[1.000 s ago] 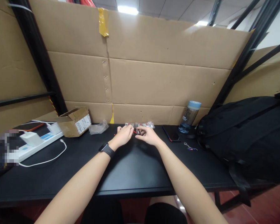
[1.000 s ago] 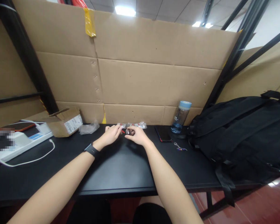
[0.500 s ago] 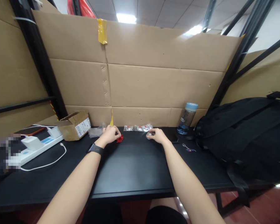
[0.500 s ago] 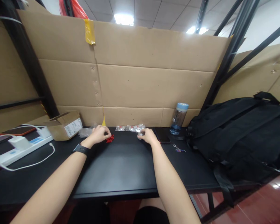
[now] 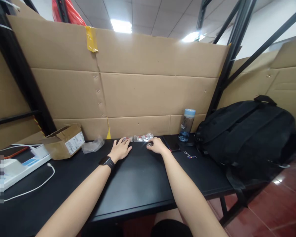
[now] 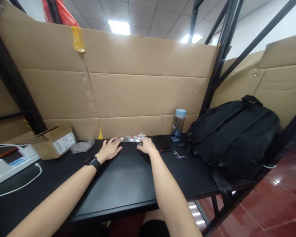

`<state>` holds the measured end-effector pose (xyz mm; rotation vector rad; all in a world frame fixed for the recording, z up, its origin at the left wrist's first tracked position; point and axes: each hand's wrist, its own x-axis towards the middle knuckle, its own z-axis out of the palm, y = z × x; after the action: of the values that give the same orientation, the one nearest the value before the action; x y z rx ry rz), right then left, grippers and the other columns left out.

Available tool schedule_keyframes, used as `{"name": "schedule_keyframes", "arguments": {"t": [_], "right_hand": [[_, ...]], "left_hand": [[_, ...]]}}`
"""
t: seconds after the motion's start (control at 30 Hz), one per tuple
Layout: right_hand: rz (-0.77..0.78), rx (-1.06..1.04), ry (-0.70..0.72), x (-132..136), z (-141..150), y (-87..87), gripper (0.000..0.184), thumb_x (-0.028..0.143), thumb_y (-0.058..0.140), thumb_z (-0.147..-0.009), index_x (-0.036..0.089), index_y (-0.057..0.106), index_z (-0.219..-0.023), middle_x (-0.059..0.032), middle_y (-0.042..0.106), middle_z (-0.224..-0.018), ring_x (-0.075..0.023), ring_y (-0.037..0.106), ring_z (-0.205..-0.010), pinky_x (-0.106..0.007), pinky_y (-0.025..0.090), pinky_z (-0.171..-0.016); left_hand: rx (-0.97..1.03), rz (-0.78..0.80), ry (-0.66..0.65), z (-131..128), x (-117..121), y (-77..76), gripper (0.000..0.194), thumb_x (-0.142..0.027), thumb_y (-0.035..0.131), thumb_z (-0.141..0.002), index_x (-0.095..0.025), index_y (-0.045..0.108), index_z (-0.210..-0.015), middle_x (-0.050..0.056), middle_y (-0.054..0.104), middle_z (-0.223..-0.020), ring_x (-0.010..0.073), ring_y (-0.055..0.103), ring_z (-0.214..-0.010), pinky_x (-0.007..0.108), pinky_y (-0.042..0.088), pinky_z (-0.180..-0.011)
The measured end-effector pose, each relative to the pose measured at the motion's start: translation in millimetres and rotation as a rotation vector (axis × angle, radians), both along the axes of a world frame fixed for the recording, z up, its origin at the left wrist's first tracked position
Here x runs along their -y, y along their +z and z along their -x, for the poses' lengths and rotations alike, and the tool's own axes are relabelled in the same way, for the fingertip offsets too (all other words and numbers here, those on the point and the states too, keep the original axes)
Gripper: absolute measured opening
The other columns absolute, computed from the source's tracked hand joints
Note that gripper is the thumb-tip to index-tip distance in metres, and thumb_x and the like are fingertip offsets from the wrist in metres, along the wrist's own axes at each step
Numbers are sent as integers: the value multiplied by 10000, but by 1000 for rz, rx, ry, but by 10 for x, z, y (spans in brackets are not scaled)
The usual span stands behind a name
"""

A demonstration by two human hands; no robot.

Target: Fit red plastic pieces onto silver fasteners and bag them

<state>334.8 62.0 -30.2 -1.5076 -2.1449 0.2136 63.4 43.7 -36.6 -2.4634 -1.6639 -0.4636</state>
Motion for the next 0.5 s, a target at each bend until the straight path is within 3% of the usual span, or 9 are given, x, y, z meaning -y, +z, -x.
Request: {"name": "schedule_keyframes", "arguments": {"t": [0.2, 0.33, 0.5], "right_hand": [[-3, 4, -17, -31, -7, -18, 410, 382, 770, -767, 198, 744, -1132, -145, 650, -1184, -322, 557, -1173, -395, 435, -1005], [-2, -2, -19, -35, -22, -7, 439, 397, 756, -783, 194, 724, -1172, -152, 622, -1213, -327, 525, -1207, -401, 429, -1012], [-3, -12, -9, -6, -4, 24, 459, 374, 754, -780, 205, 712, -1205, -150, 605, -1251, -338, 502, -1234, -413, 425, -1019]], "left_hand": [[-33, 31, 4, 27, -13, 48, 543, -356, 447, -963, -172, 416, -1473, 231, 578, -1404, 385, 415, -1376, 623, 276, -1050], [-15, -6, -22, 33, 29, 113, 475, -334, 480, -937, -218, 492, -1397, 187, 650, -1291, 353, 524, -1262, 565, 307, -1035], [13, -74, 34, 42, 39, 96, 471, -384, 487, -943, -208, 519, -1380, 201, 627, -1334, 381, 443, -1329, 598, 270, -1047]]}}
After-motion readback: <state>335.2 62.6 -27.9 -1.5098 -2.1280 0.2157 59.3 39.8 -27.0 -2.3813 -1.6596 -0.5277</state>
